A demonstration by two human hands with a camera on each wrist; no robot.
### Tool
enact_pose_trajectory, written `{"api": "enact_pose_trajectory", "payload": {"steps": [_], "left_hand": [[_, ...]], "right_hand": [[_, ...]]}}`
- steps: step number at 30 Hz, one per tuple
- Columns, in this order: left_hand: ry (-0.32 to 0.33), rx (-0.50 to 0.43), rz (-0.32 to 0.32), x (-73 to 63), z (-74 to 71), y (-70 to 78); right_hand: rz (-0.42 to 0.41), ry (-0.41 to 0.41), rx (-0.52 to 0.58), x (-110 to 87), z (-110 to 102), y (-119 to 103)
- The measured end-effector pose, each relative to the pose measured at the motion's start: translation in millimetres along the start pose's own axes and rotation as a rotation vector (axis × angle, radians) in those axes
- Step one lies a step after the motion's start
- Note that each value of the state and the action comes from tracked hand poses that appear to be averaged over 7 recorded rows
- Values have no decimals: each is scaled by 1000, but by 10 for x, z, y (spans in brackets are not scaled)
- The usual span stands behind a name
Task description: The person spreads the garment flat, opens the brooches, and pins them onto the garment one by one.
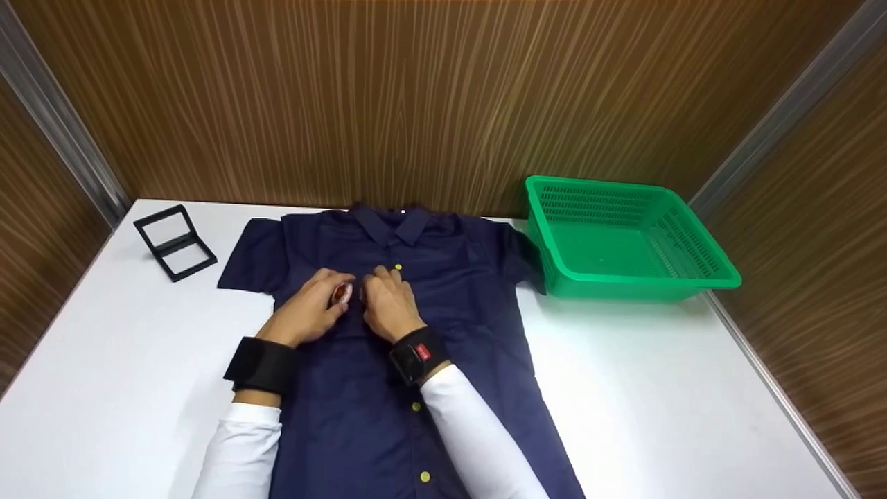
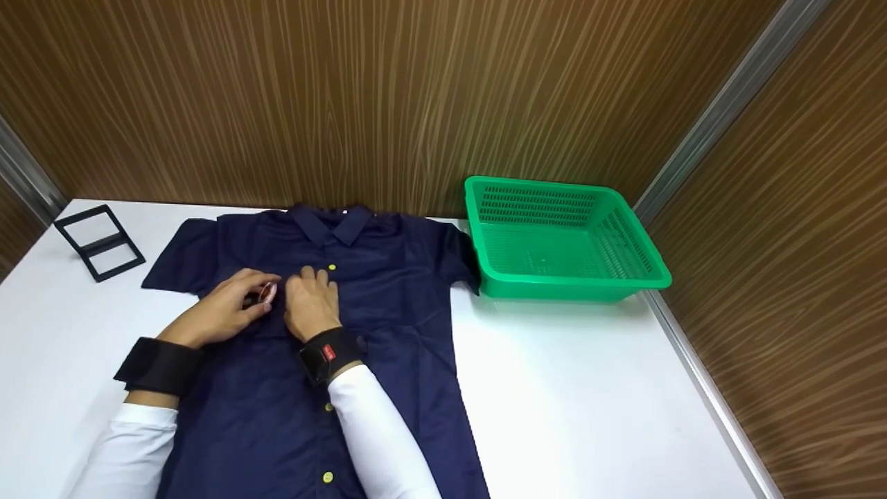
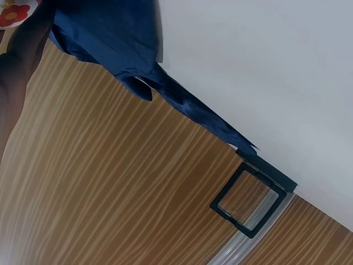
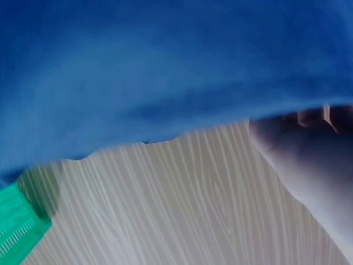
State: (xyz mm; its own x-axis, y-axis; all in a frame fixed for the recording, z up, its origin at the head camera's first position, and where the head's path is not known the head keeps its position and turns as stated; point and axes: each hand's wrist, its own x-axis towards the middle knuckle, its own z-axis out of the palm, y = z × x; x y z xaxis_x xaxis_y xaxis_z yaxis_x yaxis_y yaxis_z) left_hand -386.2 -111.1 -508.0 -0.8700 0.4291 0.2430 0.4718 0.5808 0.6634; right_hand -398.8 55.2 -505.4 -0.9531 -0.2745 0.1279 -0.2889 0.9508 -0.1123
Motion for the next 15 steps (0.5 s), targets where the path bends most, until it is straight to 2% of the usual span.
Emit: {"api": "enact_pose_trajectory", "payload": {"steps": [9,15], "left_hand": [[6,-43,-9,-24,-18,-9],[-12,-43,-18,12,-21,-9]], "right_hand": [[-6,-5,227,-23,-35,56],[9,-24,303,-2,-71,77]]}}
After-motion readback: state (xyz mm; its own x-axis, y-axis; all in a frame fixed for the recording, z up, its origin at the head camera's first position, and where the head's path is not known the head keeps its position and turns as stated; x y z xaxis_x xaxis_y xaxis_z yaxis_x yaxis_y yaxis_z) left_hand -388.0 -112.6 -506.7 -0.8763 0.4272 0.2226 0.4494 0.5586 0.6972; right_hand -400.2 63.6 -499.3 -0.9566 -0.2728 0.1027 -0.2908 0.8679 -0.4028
